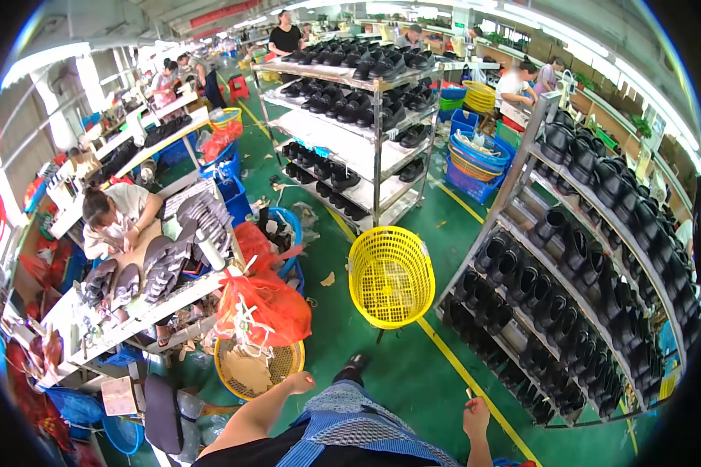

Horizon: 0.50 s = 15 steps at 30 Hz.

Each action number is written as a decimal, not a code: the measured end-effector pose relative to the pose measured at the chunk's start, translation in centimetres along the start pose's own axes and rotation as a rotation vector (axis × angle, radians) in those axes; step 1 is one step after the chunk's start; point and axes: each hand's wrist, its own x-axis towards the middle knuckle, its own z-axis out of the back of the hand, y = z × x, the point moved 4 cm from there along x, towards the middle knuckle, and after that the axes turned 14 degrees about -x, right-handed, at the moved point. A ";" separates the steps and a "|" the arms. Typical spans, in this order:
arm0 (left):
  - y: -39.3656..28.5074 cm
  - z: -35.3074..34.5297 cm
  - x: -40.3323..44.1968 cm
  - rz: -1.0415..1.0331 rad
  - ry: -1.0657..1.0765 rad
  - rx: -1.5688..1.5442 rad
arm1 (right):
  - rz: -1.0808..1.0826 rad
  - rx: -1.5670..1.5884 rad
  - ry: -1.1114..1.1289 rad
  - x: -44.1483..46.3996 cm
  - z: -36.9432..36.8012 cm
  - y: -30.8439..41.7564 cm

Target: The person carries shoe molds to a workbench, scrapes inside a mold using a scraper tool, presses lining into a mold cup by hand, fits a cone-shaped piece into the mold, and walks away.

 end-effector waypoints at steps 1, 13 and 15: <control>0.2 0.8 2.0 0.005 0.029 0.049 | 0.000 -0.002 0.002 1.9 -0.3 0.2; -20.7 13.9 21.3 -0.372 -0.091 0.128 | 0.212 0.327 -0.541 25.4 17.0 19.1; -22.2 15.1 24.5 -0.289 -0.021 0.002 | 0.149 0.365 -0.545 28.5 18.1 21.5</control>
